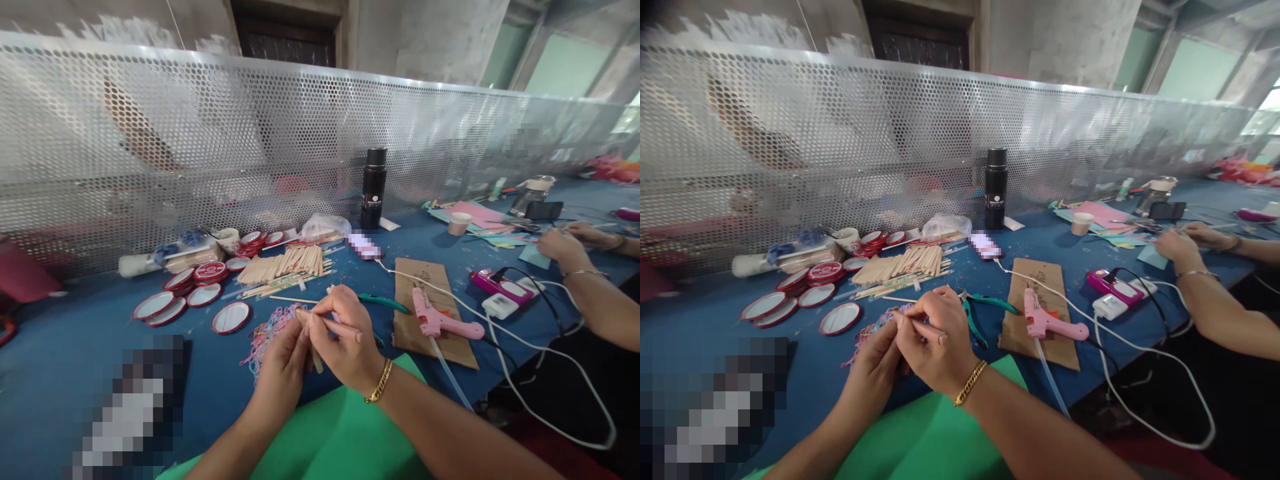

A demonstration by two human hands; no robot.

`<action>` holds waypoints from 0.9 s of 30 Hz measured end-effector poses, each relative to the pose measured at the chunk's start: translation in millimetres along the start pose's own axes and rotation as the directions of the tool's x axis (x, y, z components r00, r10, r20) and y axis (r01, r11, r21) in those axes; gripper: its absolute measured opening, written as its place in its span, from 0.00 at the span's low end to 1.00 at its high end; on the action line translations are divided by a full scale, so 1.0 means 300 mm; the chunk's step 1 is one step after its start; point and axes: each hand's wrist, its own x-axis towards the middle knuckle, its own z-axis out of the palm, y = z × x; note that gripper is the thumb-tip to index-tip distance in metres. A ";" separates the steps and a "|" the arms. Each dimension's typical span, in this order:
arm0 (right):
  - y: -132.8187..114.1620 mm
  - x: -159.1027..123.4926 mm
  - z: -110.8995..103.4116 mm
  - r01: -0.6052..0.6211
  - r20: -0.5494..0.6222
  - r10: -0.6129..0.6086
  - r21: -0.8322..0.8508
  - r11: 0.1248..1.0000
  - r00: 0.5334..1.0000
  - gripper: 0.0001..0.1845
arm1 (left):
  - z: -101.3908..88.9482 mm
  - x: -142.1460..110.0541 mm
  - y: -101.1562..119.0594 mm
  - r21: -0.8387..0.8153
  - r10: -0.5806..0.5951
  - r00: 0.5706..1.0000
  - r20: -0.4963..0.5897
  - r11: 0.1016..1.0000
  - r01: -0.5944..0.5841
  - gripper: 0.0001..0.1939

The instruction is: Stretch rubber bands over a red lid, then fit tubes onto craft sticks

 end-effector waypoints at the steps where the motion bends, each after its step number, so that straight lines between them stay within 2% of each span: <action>1: 0.000 0.001 -0.001 -0.008 -0.004 0.008 -0.002 1.000 1.000 0.10 | -0.001 0.001 0.001 0.007 -0.002 1.000 -0.002 1.000 0.002 0.23; 6: 0.004 0.000 -0.007 -0.028 -0.043 0.028 -0.014 1.000 0.999 0.08 | -0.003 0.003 0.000 0.039 -0.029 0.999 -0.029 0.999 0.030 0.24; 12: 0.003 -0.001 -0.006 -0.011 -0.002 0.011 0.009 1.000 1.000 0.09 | 0.000 0.001 -0.002 0.018 -0.026 0.999 -0.023 1.000 0.026 0.23; 18: 0.006 0.004 -0.007 -0.055 -0.055 0.054 -0.021 0.998 0.997 0.09 | -0.004 0.003 -0.002 0.049 -0.015 1.000 -0.009 0.999 0.016 0.24; 24: 0.005 0.001 -0.006 -0.019 -0.019 0.019 0.012 1.000 1.000 0.08 | -0.001 0.003 0.003 0.008 -0.031 0.999 -0.020 0.999 0.032 0.24; 27: 0.008 0.001 -0.007 -0.040 -0.042 0.039 -0.017 0.999 0.998 0.09 | -0.001 0.004 0.005 0.010 -0.036 0.999 -0.024 0.999 0.036 0.26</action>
